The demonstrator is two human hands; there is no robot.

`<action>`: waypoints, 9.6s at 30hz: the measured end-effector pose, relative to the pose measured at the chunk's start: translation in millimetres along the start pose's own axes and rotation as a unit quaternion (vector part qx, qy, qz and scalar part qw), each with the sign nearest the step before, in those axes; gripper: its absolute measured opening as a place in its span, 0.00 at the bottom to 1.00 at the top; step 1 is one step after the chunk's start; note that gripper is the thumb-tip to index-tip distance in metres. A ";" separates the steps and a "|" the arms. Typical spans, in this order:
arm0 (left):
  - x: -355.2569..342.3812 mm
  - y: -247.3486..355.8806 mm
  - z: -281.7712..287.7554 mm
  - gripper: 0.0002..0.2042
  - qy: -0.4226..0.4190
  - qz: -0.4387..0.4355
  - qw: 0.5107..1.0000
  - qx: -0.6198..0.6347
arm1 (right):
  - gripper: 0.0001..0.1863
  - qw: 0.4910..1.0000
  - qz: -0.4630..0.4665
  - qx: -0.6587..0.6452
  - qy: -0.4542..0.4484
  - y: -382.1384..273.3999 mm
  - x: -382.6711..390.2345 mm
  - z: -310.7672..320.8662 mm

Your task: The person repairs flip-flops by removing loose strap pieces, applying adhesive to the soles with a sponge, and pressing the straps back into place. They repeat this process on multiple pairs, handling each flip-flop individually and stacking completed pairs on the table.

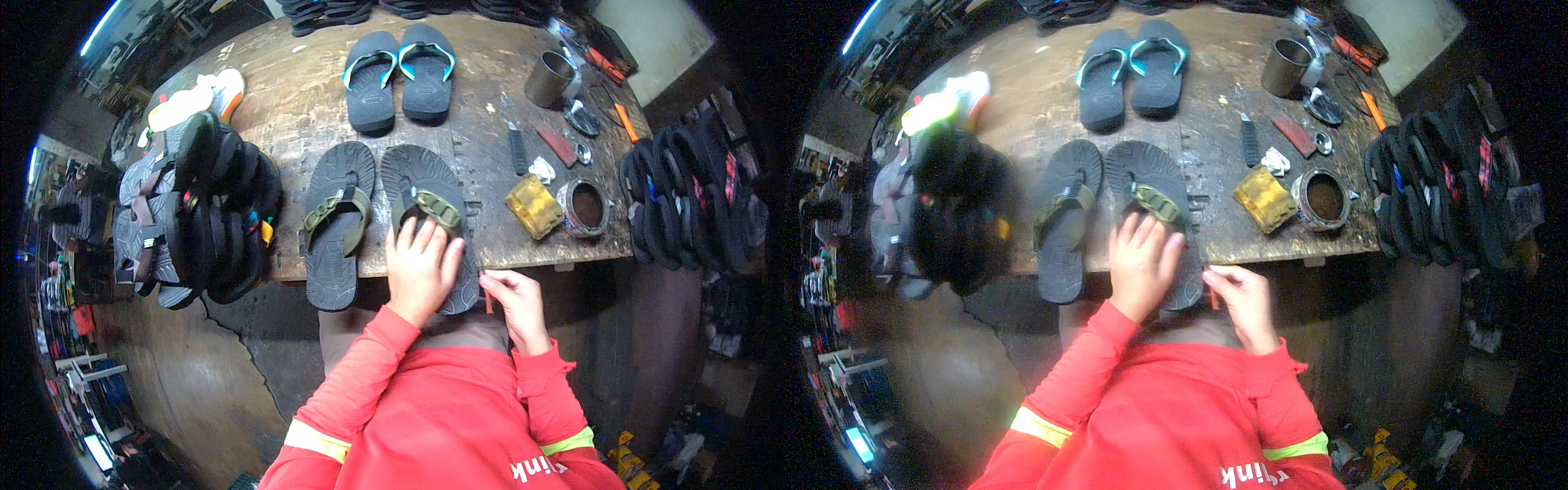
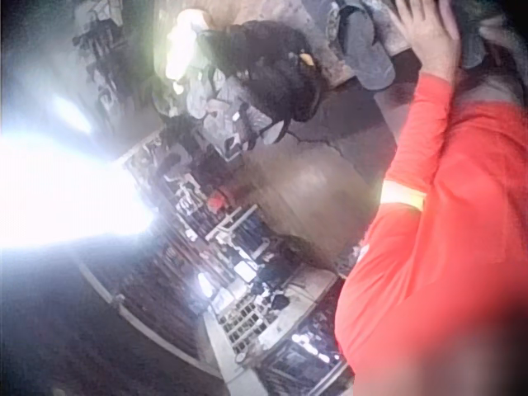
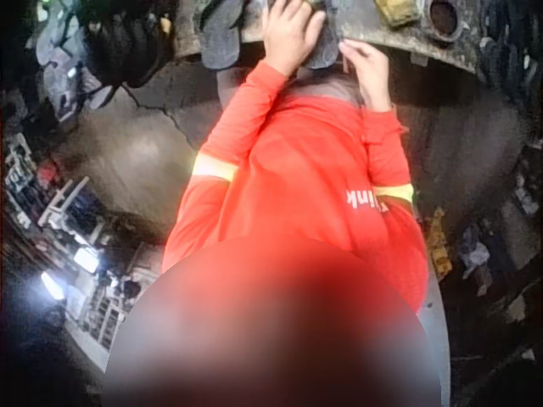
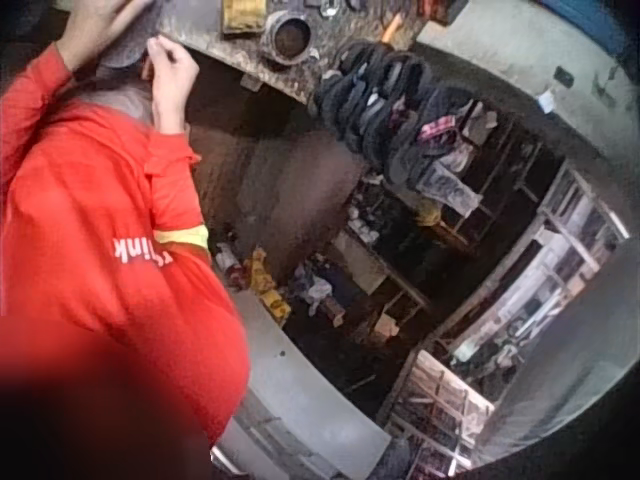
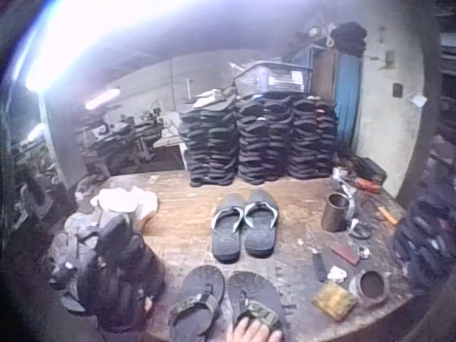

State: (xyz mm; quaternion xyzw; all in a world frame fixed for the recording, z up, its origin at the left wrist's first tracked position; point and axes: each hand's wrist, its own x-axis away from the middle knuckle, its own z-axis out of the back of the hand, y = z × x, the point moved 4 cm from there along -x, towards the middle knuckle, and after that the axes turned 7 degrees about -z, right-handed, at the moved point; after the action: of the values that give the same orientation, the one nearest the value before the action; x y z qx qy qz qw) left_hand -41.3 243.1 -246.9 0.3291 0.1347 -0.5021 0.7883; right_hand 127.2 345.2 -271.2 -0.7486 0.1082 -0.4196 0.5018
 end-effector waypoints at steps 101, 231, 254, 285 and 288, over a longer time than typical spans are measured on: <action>61.9 -60.0 134.7 0.32 0.090 0.197 0.976 0.021 | 0.14 0.998 -0.023 0.011 -0.055 -10.6 11.3 -106.6; 23.5 -161.1 75.5 0.08 0.075 0.320 0.915 0.235 | 0.13 0.590 0.251 0.704 -0.305 -159.6 -115.1 -288.2; 47.9 -149.3 96.5 0.06 0.132 0.413 0.751 0.498 | 0.14 0.545 0.292 0.709 -0.340 -184.1 -105.5 -296.1; -15.8 -47.1 48.2 0.17 -0.022 0.132 0.990 -0.034 | 0.18 0.952 0.047 0.304 0.000 -4.0 32.5 -19.3; -15.0 -37.5 38.3 0.20 -0.031 0.126 0.989 -0.075 | 0.21 0.961 0.126 0.236 0.074 -18.6 21.6 -19.4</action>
State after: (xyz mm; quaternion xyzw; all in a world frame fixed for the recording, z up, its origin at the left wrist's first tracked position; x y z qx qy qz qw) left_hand -85.7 218.1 -224.5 0.2682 0.1051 -0.3974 0.8713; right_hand 121.6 328.5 -241.5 -0.5561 0.1366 -0.4211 0.7034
